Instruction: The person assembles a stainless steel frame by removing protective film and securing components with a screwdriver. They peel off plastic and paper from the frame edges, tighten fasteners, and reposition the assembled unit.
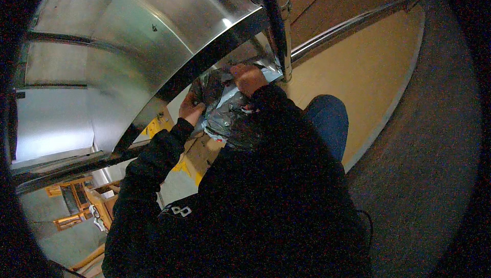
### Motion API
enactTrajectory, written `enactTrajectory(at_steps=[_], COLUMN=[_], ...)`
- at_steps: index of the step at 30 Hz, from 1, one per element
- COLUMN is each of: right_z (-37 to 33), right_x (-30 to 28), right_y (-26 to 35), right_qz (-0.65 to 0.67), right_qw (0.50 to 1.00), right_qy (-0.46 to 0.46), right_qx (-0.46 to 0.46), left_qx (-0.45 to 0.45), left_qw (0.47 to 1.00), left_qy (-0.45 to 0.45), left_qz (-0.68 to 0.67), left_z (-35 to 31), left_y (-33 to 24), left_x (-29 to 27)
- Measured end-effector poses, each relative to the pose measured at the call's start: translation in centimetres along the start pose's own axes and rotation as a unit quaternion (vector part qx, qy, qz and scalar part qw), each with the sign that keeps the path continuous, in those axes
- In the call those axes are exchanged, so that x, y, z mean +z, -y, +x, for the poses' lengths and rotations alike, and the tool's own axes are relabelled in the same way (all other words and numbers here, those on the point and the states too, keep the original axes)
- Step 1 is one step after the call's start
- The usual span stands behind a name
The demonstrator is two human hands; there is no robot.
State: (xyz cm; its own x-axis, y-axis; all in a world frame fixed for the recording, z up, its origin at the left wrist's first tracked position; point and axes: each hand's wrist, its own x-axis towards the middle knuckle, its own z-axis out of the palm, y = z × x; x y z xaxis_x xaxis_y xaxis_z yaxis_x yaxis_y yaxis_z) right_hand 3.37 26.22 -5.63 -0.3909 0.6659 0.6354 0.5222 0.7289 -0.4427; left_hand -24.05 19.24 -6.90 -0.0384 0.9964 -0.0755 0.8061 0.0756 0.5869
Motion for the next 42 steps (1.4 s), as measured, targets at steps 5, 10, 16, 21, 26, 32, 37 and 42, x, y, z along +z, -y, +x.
enactTrajectory(at_steps=[5,10,16,21,26,32,37,42], right_z=[-0.5,-1.3,-1.2,-2.2,-3.1,-3.7,-5.1,-5.6], right_x=[-1.0,-1.0,-1.8,-1.6,-1.9,-3.0,-3.3,-3.8], right_y=[0.7,1.4,2.3,2.4,2.1,2.8,3.1,3.7], right_qz=[0.012,-0.015,0.003,-0.001,0.064,0.085,0.102,0.088], right_qw=[0.997,0.997,0.984,0.964,0.969,0.971,0.973,0.971], right_qy=[0.039,0.051,0.129,0.182,0.167,0.172,0.151,0.168], right_qx=[0.061,0.063,0.121,0.194,0.173,0.145,0.14,0.147], left_qx=[0.015,-0.029,0.076,0.046,0.138,0.133,0.169,0.207], left_qw=[1.0,0.995,0.991,0.98,0.971,0.964,0.952,0.933], left_qy=[0.025,0.093,0.101,0.186,0.177,0.218,0.237,0.275], left_qz=[-0.009,0.033,0.038,0.046,0.08,0.075,0.095,0.101], left_z=[-1.7,-2.9,-3.3,-3.6,-4.3,-5.0,-5.5,-5.8], left_y=[-6.4,-7.4,-4.7,-6.7,-6.7,-6.3,-6.5,-6.6], left_x=[-1.9,-2.5,-1.3,-2.1,-2.1,-1.8,-1.7,-2.0])
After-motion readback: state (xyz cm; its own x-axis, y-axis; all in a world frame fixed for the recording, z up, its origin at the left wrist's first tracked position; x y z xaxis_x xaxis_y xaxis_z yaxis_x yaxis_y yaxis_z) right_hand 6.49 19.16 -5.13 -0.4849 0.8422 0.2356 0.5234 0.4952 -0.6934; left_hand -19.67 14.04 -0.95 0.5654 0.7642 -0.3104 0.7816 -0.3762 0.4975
